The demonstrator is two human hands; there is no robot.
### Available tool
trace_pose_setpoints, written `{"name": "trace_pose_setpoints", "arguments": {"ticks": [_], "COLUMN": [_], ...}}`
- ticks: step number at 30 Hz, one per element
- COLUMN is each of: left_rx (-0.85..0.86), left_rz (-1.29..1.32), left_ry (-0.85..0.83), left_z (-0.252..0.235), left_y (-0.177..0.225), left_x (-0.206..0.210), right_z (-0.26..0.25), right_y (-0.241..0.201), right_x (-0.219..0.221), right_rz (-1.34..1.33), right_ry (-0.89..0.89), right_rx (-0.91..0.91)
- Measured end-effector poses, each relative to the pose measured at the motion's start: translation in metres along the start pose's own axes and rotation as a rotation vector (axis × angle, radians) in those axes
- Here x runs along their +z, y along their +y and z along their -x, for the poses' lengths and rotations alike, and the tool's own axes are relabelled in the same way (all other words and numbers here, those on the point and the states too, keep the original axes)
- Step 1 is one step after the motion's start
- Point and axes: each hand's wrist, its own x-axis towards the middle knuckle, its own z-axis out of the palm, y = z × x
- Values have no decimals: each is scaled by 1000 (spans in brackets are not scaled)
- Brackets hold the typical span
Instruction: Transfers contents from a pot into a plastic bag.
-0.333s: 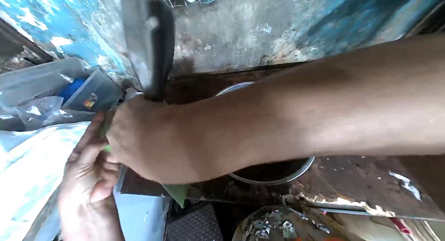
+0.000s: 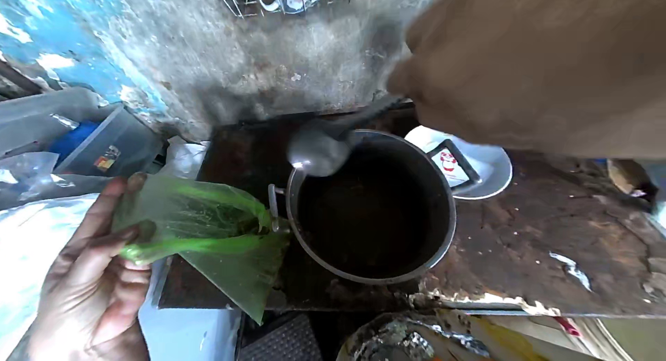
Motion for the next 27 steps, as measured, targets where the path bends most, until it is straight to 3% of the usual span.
{"name": "trace_pose_setpoints", "arguments": {"ticks": [3, 5, 7, 10, 17, 22, 27], "left_rx": [-18, -39, -52, -53, 2, 17, -21], "left_rz": [22, 0, -17, -38, 4, -16, 21], "left_ry": [-61, -25, -24, -68, -79, -136, -120], "left_z": [-1, -1, 0, 2, 9, 2, 3], "left_y": [0, 2, 3, 0, -8, -18, -10], "left_x": [-1, 13, 21, 22, 14, 3, 11], "right_z": [-7, -9, -4, -5, -2, 28, 38], "right_y": [-27, -43, -62, -77, -26, -29, -31], "right_x": [21, 64, 101, 116, 105, 153, 169], "right_rz": [101, 100, 161, 183, -201, -402, -558], "right_ry": [-750, -952, -961, -995, -1047, -957, -1014], "right_rx": [188, 148, 65, 8, 339, 254, 228]}}
